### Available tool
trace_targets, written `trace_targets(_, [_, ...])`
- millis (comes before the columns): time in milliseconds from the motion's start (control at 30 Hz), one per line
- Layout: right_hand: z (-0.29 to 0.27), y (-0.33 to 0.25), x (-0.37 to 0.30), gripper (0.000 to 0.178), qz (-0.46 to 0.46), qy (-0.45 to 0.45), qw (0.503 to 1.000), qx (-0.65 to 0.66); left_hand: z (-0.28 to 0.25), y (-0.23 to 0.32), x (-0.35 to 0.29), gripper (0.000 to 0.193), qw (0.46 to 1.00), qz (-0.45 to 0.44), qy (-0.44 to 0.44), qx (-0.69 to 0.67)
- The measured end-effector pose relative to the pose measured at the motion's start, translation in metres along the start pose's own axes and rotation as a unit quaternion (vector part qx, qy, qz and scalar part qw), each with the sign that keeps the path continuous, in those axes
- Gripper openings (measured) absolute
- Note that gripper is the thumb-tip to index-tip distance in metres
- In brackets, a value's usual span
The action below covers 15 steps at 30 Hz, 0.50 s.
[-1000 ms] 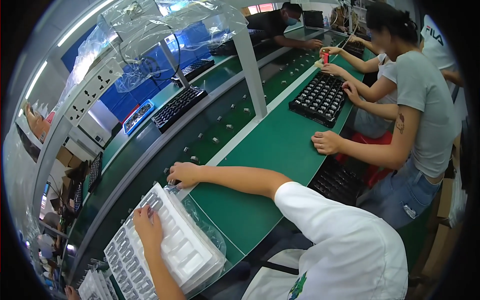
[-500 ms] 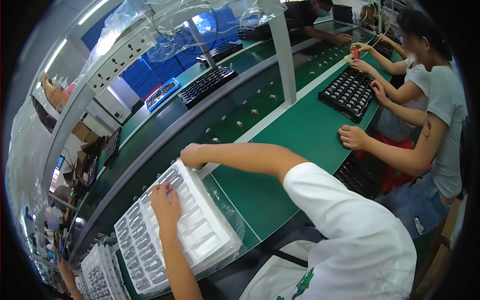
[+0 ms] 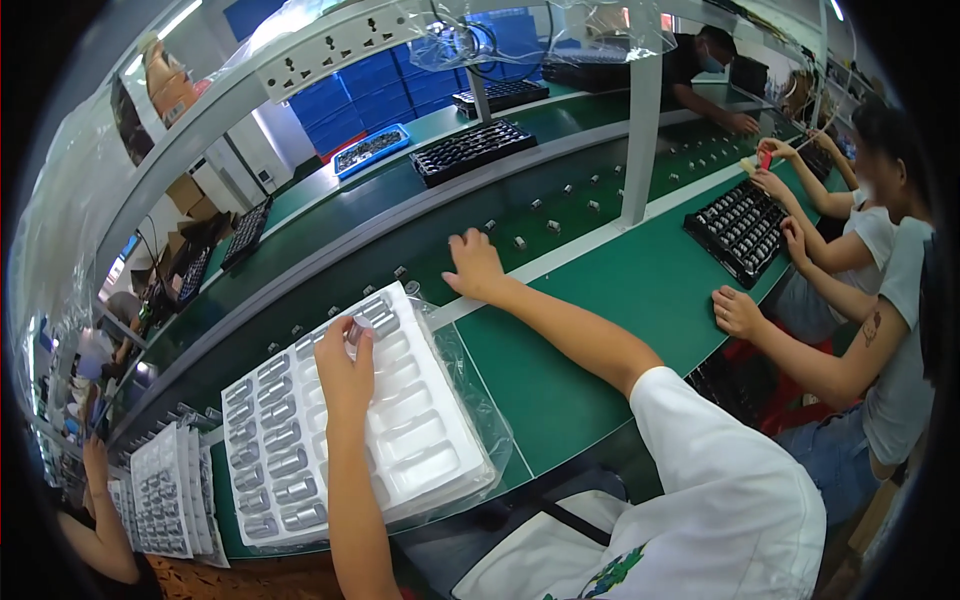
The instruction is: The person assembles small metal components into a plastic tray by hand, taking them from a cardboard box and placing them into the tray.
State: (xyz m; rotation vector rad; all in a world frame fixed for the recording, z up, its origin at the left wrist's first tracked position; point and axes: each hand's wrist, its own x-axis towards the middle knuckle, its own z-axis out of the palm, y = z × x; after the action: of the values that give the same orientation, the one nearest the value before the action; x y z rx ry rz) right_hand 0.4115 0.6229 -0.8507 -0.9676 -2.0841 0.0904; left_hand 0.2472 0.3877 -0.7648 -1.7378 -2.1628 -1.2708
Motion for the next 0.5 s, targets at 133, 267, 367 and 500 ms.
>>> trace_targets(133, [0.014,0.042,-0.005,0.043,0.027,-0.114,0.991,0.062,0.009,0.01,0.002,0.033,0.981,-0.016,0.018,-0.192])
trace_targets(267, [-0.008,0.029,0.001,0.039,0.161,-0.074,0.847,0.501,0.006,0.025,0.005,0.037,0.888,-0.142,-0.094,-0.427])
trace_targets(367, [-0.025,-0.004,0.006,0.025,0.272,-0.091,0.686,0.669,-0.004,0.023,0.003,0.033,0.755,-0.186,-0.147,-0.612])
trace_targets(500, [-0.056,-0.036,0.003,0.025,0.335,-0.17,0.51,0.773,-0.005,0.018,0.003,0.039,0.688,-0.227,-0.158,-0.671])
